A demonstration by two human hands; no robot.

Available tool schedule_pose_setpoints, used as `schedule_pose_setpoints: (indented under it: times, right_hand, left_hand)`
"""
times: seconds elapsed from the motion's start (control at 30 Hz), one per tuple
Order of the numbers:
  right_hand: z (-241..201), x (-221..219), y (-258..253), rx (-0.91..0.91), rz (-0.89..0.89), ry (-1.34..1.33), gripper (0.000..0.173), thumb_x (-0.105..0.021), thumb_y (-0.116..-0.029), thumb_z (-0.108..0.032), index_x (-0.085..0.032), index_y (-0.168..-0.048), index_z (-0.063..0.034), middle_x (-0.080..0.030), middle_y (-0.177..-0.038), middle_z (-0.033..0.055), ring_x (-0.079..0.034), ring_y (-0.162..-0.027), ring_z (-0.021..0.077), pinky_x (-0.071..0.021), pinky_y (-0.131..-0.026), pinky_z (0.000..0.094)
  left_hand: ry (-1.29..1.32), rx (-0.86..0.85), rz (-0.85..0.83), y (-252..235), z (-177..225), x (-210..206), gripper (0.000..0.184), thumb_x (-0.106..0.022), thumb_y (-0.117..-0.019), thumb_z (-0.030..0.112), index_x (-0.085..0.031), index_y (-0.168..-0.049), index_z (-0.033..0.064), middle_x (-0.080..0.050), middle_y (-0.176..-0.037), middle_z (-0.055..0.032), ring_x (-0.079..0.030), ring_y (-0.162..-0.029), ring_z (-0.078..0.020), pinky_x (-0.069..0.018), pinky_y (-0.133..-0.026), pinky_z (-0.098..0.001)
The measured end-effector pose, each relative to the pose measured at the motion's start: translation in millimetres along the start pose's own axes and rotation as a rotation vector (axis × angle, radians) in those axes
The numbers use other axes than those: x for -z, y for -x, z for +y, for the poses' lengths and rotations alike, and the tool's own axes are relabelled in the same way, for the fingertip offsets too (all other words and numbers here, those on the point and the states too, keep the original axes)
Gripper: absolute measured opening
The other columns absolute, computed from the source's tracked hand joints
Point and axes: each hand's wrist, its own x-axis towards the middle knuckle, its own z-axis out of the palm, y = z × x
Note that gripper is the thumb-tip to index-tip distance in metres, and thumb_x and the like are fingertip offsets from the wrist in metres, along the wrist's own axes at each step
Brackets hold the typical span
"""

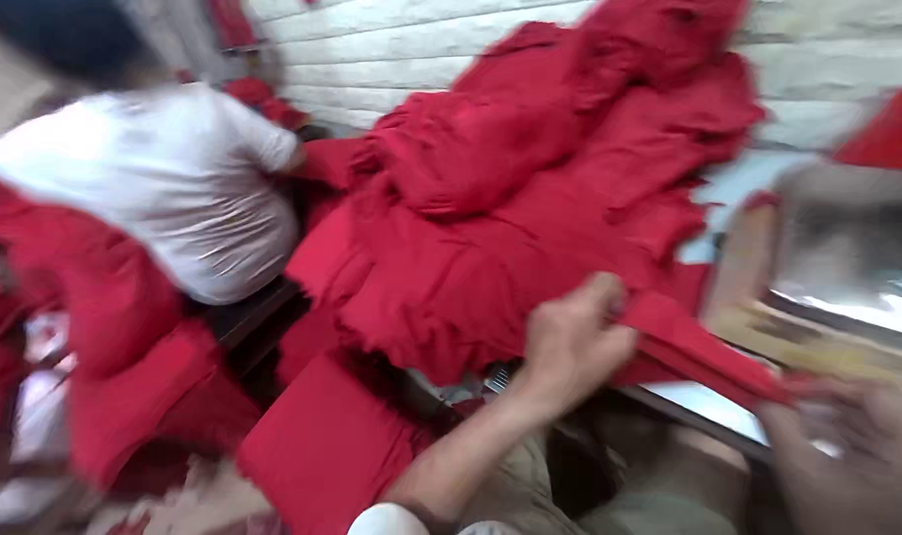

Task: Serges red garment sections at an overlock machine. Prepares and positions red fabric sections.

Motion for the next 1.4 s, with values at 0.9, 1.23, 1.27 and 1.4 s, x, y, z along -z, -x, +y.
schedule_pose_setpoints:
  times: [0.9,1.23,1.27,1.4]
  right_hand:
    - [53,-38,24,-0.245,0.321,0.026,0.031,-0.07,-0.0949,-0.032,-0.071,-0.112,-0.0066,-0.073,-0.112,0.0072,-0.067,-0.108,0.0226,-0.0509,-0.09,0.0511]
    - [143,132,29,-0.706,0.657,0.408,0.026,-0.054,-0.1037,-0.019,-0.069,-0.118,-0.0029,-0.07,-0.111,0.0187,-0.068,-0.101,0.0347,-0.0529,-0.088,0.0574]
    - [156,146,27,-0.772,0.633,0.457,0.024,-0.056,-0.1015,-0.014,-0.07,-0.117,-0.0039,-0.068,-0.117,0.021,-0.064,-0.111,0.0394,-0.0478,-0.096,0.0625]
    - [200,169,14,-0.933,0.487,0.634,0.033,-0.065,-0.0897,0.0,-0.074,-0.119,-0.0103,-0.059,-0.132,0.0287,-0.046,-0.133,0.0514,-0.0327,-0.104,0.0743]
  left_hand:
    - [-0.154,-0.328,-0.326,12,-40,-29,0.036,-0.065,-0.098,0.021,-0.066,-0.122,-0.0059,-0.063,-0.123,-0.0241,-0.068,-0.098,-0.0219,-0.0589,-0.079,-0.0316]
    - [0.008,-0.448,-0.252,3,-27,-7,0.024,-0.055,-0.1025,0.008,-0.066,-0.101,-0.0129,-0.064,-0.099,-0.0155,-0.061,-0.092,-0.0011,-0.0505,-0.081,-0.0122]
    - [0.022,-0.444,-0.254,3,-28,-8,0.024,-0.055,-0.1024,0.008,-0.066,-0.101,-0.0135,-0.064,-0.098,-0.0151,-0.061,-0.091,-0.0001,-0.0506,-0.081,-0.0119]
    - [0.033,-0.436,-0.276,5,-28,-8,0.024,-0.055,-0.1018,0.007,-0.065,-0.1,-0.015,-0.065,-0.092,-0.0154,-0.062,-0.083,0.0005,-0.0512,-0.078,-0.012]
